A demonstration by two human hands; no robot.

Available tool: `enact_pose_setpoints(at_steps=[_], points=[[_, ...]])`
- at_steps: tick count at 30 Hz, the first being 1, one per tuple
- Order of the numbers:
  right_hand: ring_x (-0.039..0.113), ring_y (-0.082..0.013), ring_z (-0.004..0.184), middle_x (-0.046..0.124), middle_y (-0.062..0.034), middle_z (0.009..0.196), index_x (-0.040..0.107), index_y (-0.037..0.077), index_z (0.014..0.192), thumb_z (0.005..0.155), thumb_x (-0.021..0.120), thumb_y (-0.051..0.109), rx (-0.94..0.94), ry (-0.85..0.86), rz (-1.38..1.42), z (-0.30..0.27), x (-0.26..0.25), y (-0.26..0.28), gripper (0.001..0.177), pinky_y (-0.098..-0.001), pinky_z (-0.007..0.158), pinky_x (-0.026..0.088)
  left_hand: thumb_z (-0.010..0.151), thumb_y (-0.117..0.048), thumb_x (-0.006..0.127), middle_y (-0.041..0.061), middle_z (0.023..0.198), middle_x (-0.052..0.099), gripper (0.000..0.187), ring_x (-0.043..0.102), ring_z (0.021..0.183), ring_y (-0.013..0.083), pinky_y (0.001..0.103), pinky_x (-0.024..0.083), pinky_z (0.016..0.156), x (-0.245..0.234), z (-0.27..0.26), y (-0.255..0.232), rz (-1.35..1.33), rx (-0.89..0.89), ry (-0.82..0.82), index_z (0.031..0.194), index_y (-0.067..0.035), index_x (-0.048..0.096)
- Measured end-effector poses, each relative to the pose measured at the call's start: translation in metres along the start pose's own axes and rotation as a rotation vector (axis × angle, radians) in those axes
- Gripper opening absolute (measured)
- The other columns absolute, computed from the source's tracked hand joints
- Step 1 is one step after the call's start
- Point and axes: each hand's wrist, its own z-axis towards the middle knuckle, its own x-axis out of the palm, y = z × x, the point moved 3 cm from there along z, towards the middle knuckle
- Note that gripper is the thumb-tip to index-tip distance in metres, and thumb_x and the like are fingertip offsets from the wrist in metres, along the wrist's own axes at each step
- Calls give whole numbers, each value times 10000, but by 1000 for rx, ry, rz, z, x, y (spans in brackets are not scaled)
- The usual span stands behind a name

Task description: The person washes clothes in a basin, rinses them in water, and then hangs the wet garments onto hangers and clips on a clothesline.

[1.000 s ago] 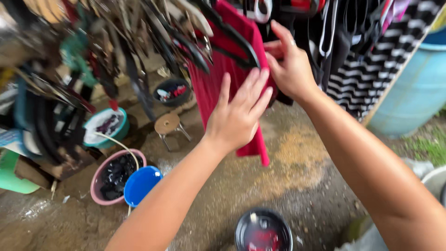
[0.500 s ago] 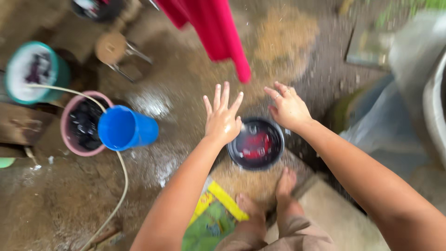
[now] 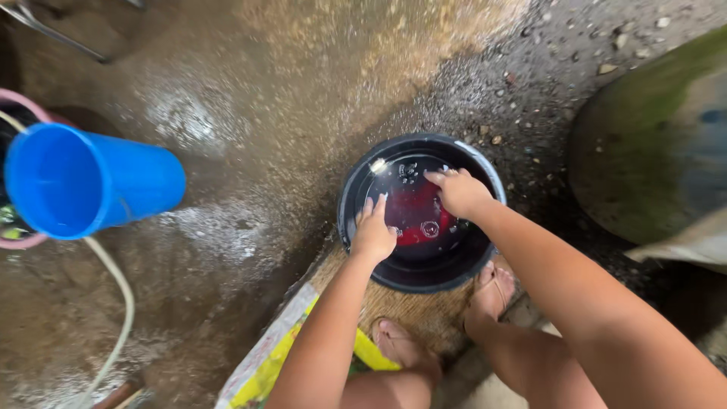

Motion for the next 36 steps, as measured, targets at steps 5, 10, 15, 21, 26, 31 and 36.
enact_pose_setpoints(at_steps=[5,10,15,21,26,31,36], points=[[562,-365,1262,565,-98,1462,477,320,1516,952,614,289,21,-83,9,70,34,13,581,-471,1039,482,867,-214,748,156,1688,173,932,264,1523,385,448,332,1199,72,50,29,-40,-254,148,1620,-256,201],[506,-381,1320,507,-183,1448,460,333,1490,864,744,501,325,81,214,99,102,-9,707,-483,1085,439,809,-255,824,129,1674,195,1024,267,1504,363,443,324,1194,114,80,37,-96,-256,156,1606,-269,180],[654,-386,1063,671,-241,1161,614,46,1296,836,778,274,221,-36,951,120,157,-45,539,-491,967,526,837,-320,784,151,1579,452,776,402,1478,339,457,319,1217,142,104,49,118,-127,409,1505,-154,427],[606,-218,617,704,-165,825,642,19,962,933,664,232,67,391,2015,94,88,-22,216,-338,593,464,770,-174,754,161,1520,498,833,486,1386,361,442,443,1118,119,106,53,-307,-391,-106,1517,-147,387],[526,-197,556,721,-211,806,659,34,928,975,642,352,22,425,1852,81,44,-19,322,-313,554,419,733,-268,925,185,1518,407,950,381,1411,376,456,367,1107,129,122,54,-247,-314,-74,1478,-145,347],[669,-301,969,748,-175,1097,701,117,1246,925,672,475,304,-32,483,106,82,-48,482,-423,896,489,798,-218,807,224,1387,567,943,557,1292,393,424,448,1088,184,139,67,-196,-310,229,1581,-144,287],[505,-485,1250,477,-360,1400,266,20,1535,689,876,464,486,-254,574,89,203,-80,1135,-486,1036,408,913,-294,700,249,1138,708,377,698,1099,374,437,527,971,236,165,101,-251,-237,318,1125,15,747]])
